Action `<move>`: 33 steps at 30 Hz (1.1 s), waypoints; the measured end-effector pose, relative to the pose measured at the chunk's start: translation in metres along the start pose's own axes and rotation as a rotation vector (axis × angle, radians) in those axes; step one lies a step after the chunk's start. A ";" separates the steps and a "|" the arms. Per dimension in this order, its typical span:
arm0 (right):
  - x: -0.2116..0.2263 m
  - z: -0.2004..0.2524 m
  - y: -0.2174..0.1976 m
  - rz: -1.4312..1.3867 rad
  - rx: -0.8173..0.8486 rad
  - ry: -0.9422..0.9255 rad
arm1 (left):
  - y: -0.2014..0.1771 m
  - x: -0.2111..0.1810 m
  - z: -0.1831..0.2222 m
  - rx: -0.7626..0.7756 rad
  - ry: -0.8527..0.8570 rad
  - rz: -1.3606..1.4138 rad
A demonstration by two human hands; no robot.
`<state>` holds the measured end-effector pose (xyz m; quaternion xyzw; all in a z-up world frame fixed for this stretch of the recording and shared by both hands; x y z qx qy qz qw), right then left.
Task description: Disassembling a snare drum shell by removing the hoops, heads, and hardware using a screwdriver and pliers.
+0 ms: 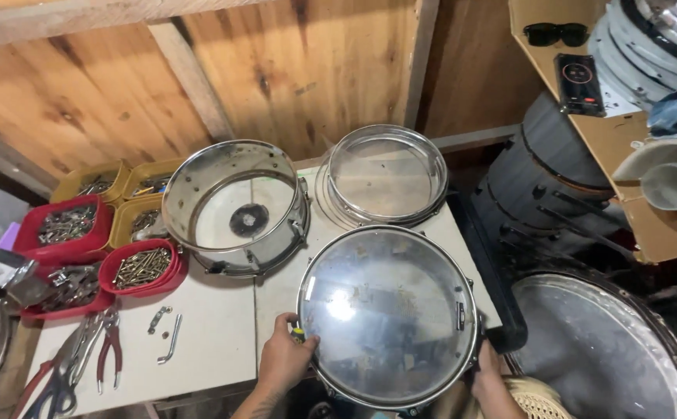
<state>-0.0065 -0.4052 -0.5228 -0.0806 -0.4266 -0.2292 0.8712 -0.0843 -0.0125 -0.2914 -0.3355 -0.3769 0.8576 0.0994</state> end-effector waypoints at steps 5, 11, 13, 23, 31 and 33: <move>-0.006 0.000 0.014 0.130 -0.021 0.001 | -0.010 -0.005 0.002 -0.021 -0.022 0.048; 0.007 -0.003 0.012 0.278 -0.103 -0.007 | -0.017 -0.010 -0.005 -0.033 -0.036 0.126; 0.007 -0.031 -0.003 0.313 -0.134 -0.009 | -0.019 -0.010 -0.006 -0.041 -0.043 0.148; 0.167 0.101 0.056 1.319 0.204 -0.669 | -0.021 -0.011 -0.003 0.018 -0.015 0.080; 0.183 0.093 0.072 1.464 0.247 -0.644 | -0.019 -0.006 -0.007 0.016 0.033 0.063; 0.184 0.086 0.075 1.512 0.266 -0.677 | -0.022 -0.009 -0.002 0.049 0.017 0.064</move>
Point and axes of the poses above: each hand's wrist, its own z-axis away from the middle knuckle, its own y-axis out of the palm, x = y × z, the point moved 3 cm from there along -z, towards the middle knuckle, and after that the axes turned 9 degrees about -x, right-handed, at the moved point
